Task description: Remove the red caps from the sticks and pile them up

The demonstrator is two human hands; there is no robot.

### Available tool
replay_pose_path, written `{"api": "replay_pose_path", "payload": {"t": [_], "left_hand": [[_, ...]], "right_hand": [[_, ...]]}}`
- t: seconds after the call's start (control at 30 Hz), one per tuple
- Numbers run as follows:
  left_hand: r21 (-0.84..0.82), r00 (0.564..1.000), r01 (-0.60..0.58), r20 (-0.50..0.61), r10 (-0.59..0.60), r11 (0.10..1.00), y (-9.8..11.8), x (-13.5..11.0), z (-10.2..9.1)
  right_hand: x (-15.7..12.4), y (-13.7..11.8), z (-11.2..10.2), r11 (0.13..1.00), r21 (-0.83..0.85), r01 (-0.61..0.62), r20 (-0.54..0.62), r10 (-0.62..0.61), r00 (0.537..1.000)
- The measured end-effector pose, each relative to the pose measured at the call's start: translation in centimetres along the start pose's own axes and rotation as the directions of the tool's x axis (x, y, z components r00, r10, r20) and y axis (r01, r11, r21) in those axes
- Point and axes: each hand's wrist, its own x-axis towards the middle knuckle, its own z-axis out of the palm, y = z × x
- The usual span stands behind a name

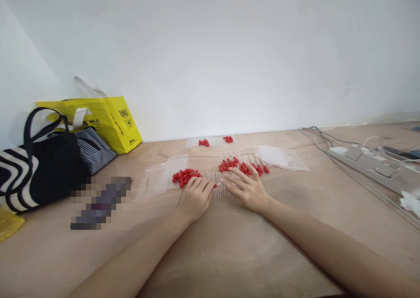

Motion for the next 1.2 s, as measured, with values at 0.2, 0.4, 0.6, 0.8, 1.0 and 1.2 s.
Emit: {"api": "replay_pose_path", "payload": {"t": [0.2, 0.4, 0.6, 0.8, 1.0, 1.2], "left_hand": [[-0.046, 0.997, -0.027, -0.072, 0.023, 0.999, 0.51, 0.03, -0.05], [-0.06, 0.995, -0.058, -0.084, 0.053, 0.997, 0.19, -0.05, 0.51], [-0.092, 0.994, -0.072, -0.086, 0.064, 0.993, 0.09, -0.17, 0.64], [-0.105, 0.995, -0.093, -0.037, 0.09, 0.99, -0.11, -0.07, 0.14], [-0.136, 0.995, -0.103, -0.031, 0.099, 0.985, -0.29, -0.08, 0.37], [-0.196, 0.997, -0.08, -0.014, 0.079, 0.977, -0.34, -0.13, 0.78]], "right_hand": [[-0.16, -0.33, 0.5, 0.999, 0.031, 0.029, -0.02, -0.028, 0.999], [-0.19, -0.48, 0.57, 0.997, 0.011, 0.075, -0.062, -0.074, 0.995], [-0.22, -0.25, 0.84, 0.994, 0.043, 0.097, -0.064, -0.094, 0.994], [-0.4, -0.06, 0.98, 0.993, 0.103, 0.053, -0.009, -0.053, 0.999], [-0.3, -0.26, 0.94, 0.99, 0.138, 0.003, 0.006, -0.004, 1.0], [-0.2, -0.28, 1.01, 0.978, 0.203, -0.042, 0.017, 0.039, 0.999]]}}
